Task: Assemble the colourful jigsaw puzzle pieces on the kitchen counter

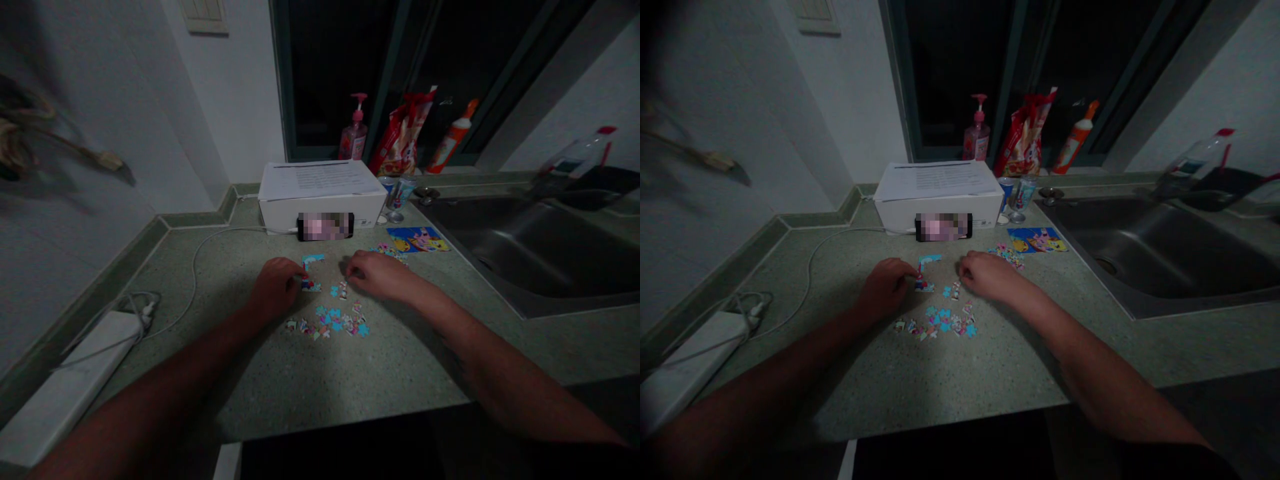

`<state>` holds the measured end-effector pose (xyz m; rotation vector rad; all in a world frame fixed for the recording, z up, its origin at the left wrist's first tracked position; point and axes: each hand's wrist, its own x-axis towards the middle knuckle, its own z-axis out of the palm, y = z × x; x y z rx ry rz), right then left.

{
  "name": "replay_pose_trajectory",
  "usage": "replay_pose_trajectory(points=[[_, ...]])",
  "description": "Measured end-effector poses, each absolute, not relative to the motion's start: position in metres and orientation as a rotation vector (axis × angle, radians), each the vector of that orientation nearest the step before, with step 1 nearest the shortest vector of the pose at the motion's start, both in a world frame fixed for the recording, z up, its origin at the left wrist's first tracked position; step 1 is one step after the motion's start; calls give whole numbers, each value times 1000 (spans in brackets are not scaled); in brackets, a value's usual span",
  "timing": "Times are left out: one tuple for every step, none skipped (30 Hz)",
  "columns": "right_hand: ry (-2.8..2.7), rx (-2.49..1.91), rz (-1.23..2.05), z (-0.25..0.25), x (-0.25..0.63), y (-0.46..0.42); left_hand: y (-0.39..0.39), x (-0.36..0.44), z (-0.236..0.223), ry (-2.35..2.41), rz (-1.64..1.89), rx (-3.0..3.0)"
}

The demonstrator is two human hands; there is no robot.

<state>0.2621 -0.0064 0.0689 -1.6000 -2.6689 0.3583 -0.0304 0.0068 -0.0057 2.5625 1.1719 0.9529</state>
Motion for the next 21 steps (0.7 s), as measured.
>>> replay_pose_trajectory(points=[[-2680, -1553, 460, 71, 265, -7, 7, -30, -6, 1168, 958, 2560], [-2692, -1516, 586, 72, 267, -7, 7, -30, -6, 1168, 963, 2556], [-2702, -1485, 724, 72, 270, -7, 7, -30, -7, 1169, 965, 2551], [-2710, -1454, 855, 72, 272, -7, 7, -30, -7, 1170, 964, 2549], [-2712, -1424, 965, 71, 273, -8, 7, -30, -7, 1173, 958, 2548], [-2714, -1389, 1048, 69, 275, -8, 7, -30, -7, 1176, 952, 2548], [-2715, -1353, 1103, 67, 276, -8, 7, -30, -7, 1178, 947, 2550], [-2712, -1326, 1133, 65, 277, -8, 7, -30, -6, 1177, 942, 2552], [-2704, -1309, 1151, 63, 278, -8, 7, -30, -6, 1177, 939, 2553], [-2696, -1300, 1165, 62, 279, -9, 7, -30, -5, 1177, 937, 2554], [-2690, -1299, 1177, 61, 280, -9, 6, -30, -5, 1176, 936, 2554], [-2688, -1304, 1183, 60, 280, -9, 6, -30, -4, 1177, 935, 2553], [-2692, -1311, 1184, 60, 281, -10, 6, -30, -4, 1179, 933, 2551], [-2704, -1318, 1179, 60, 281, -10, 6, -30, -4, 1182, 932, 2551], [-2723, -1324, 1169, 61, 280, -11, 6, -30, -4, 1185, 930, 2551], [-2748, -1327, 1156, 62, 279, -12, 6, -30, -4, 1185, 928, 2551], [-2775, -1329, 1140, 63, 278, -13, 6, -30, -4, 1184, 929, 2552], [-2800, -1328, 1127, 64, 276, -14, 6, -29, -4, 1179, 931, 2552], [-2818, -1329, 1116, 65, 274, -15, 6, -29, -4, 1173, 934, 2551], [-2828, -1331, 1109, 66, 272, -16, 6, -30, -4, 1168, 936, 2548], [-2833, -1333, 1108, 67, 270, -17, 7, -30, -5, 1168, 938, 2544]])
